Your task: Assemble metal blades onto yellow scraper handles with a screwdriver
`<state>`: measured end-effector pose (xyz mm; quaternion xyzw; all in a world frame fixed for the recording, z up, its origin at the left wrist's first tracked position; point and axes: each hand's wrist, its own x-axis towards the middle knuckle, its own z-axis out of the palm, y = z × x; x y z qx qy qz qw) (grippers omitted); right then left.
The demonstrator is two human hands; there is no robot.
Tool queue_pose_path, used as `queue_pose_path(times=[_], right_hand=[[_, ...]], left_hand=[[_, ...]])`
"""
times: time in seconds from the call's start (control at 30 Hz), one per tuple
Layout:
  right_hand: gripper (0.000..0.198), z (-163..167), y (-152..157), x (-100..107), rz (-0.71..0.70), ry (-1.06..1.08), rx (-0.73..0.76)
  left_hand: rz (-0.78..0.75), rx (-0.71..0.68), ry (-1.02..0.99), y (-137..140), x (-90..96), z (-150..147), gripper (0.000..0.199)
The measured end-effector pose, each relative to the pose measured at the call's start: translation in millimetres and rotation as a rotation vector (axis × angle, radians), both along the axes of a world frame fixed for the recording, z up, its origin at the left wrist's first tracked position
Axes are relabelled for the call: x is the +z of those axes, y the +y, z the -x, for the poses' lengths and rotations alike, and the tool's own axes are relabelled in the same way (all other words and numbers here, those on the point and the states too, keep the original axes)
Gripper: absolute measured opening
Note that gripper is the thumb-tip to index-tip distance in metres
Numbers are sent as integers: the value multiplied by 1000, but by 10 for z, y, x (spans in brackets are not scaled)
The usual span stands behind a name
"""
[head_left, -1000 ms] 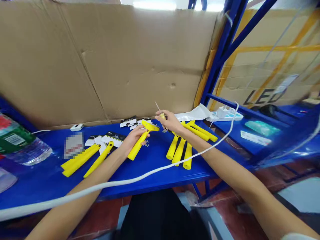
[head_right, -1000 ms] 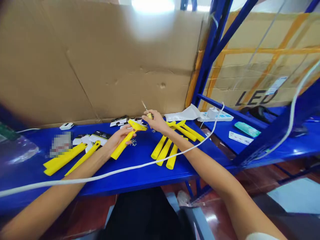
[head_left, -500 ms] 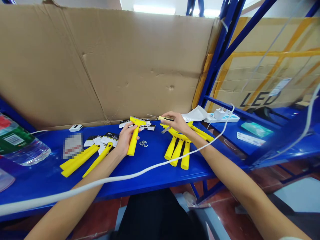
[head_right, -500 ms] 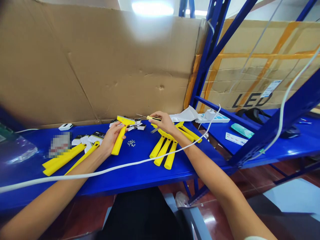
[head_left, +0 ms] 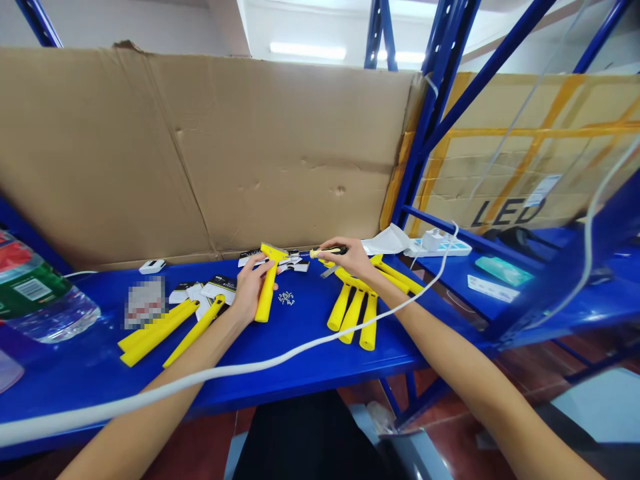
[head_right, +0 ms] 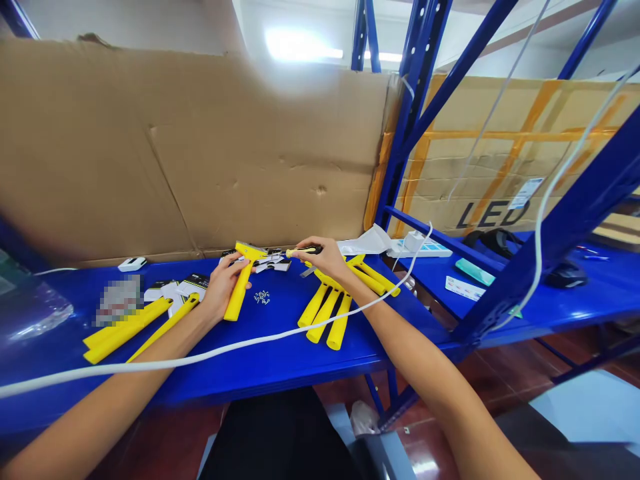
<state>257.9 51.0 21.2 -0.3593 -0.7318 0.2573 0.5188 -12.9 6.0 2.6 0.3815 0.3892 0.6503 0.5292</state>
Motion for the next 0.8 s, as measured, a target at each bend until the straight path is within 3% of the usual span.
queue_pose_path(times=[0.47,0.8], right_hand=[[44,18,8,-11,8,16,7],[51,100,-94,96,-46,180,-75]], left_hand=[[-4,-57,33,3,-34,8,50],[2,-93,34,-44,13,-36,48]])
